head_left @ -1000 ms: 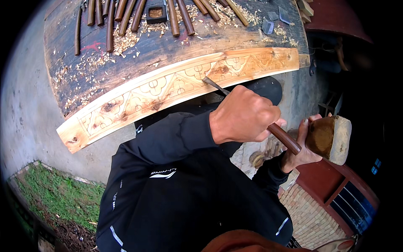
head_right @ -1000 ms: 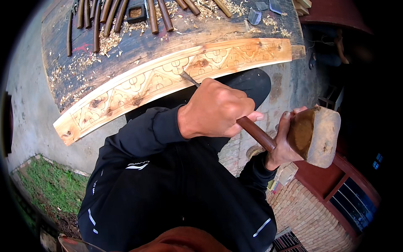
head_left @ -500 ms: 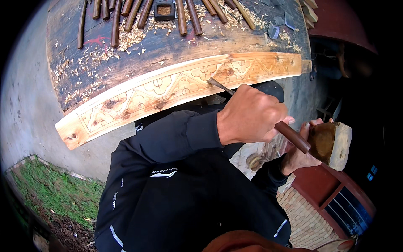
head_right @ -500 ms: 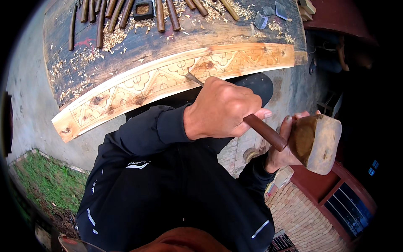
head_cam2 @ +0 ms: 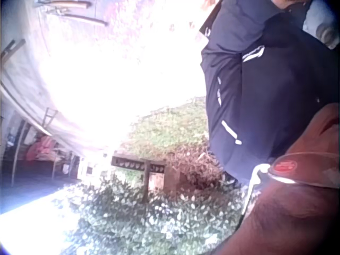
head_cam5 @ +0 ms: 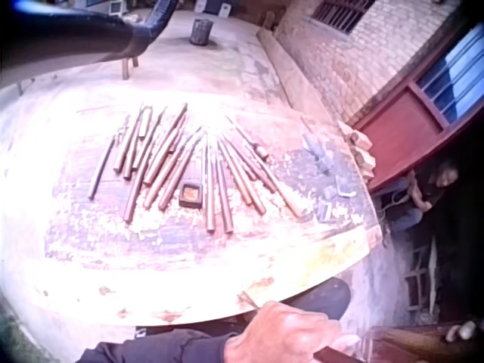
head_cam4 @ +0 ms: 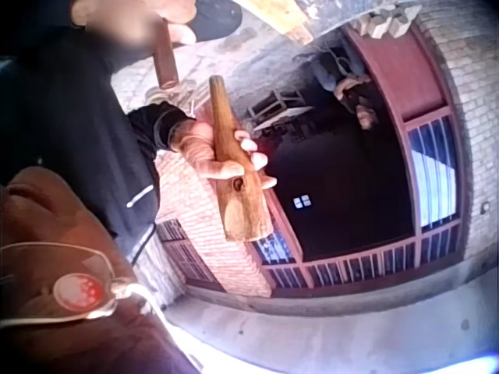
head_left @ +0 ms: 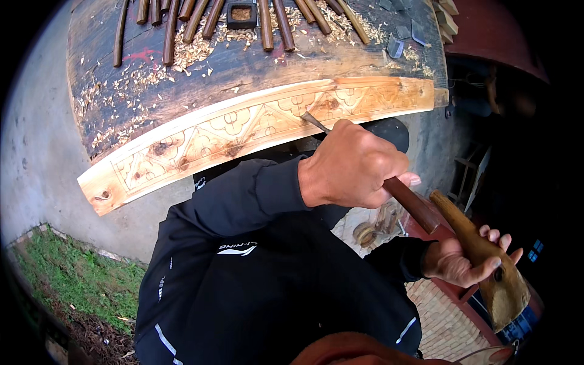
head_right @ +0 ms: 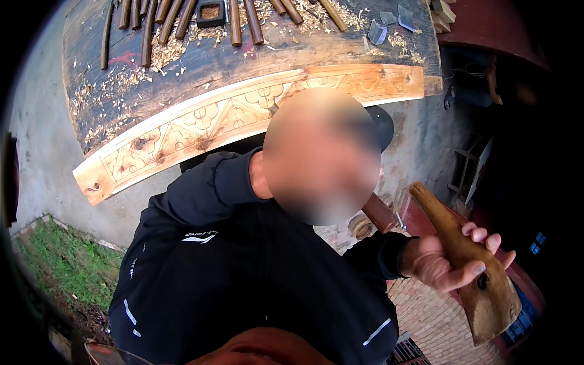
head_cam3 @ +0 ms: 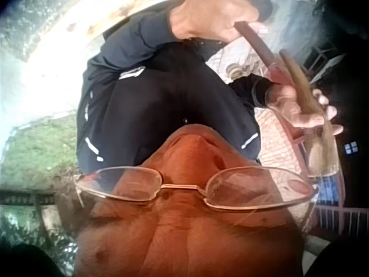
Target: The person carves a decorative pattern into a wooden plank using a chisel and a wooden mallet. They repeatedly position the chisel along the design lines and strike it with the mallet to remove wood shavings. The person occasionally pauses to brush away debris from the work surface.
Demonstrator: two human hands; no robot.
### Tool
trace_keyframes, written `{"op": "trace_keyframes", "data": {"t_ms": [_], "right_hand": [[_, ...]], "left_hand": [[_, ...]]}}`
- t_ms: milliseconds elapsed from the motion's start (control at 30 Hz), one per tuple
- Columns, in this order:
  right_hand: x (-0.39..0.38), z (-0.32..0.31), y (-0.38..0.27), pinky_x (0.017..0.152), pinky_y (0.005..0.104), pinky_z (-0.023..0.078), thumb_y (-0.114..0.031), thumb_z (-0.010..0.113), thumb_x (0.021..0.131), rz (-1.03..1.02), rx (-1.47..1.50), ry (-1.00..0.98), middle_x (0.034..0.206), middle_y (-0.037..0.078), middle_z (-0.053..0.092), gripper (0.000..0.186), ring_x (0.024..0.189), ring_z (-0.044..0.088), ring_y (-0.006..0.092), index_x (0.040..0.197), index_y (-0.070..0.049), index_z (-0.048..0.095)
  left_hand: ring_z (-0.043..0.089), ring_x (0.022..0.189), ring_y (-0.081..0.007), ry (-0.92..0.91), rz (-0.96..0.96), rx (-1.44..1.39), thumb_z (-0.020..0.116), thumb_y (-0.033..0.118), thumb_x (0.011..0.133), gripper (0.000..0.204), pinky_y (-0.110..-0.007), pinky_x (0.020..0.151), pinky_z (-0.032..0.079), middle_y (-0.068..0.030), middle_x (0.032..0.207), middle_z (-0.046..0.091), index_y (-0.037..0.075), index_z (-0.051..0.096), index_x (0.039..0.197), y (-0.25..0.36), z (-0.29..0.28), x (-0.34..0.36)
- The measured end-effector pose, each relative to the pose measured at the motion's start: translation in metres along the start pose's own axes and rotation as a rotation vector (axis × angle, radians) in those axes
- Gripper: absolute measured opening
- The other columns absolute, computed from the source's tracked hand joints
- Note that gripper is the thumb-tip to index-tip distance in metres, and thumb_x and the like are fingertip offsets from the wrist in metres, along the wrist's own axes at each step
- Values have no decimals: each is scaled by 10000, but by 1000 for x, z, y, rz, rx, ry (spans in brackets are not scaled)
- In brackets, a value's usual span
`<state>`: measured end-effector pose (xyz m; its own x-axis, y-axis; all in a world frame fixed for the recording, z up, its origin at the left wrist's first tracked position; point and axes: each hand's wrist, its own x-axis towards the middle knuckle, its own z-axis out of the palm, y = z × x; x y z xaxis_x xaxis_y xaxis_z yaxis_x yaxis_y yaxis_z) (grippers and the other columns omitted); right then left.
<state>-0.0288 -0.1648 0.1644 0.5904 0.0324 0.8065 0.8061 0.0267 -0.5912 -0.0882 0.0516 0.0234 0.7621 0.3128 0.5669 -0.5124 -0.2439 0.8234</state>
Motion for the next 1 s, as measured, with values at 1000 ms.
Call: {"op": "trace_keyframes", "data": {"t_ms": [1000], "right_hand": [[-11,10,-25,774,350,527,-26,624,907,-157,56,-47,1092,126,578,620,833,568,212,1458,-12,339]], "left_hand": [[514,451,-305,112,10,15,765,261,873,462,-415,428,343,-71,513,491,93,497,537,5,-4,-5]]}}
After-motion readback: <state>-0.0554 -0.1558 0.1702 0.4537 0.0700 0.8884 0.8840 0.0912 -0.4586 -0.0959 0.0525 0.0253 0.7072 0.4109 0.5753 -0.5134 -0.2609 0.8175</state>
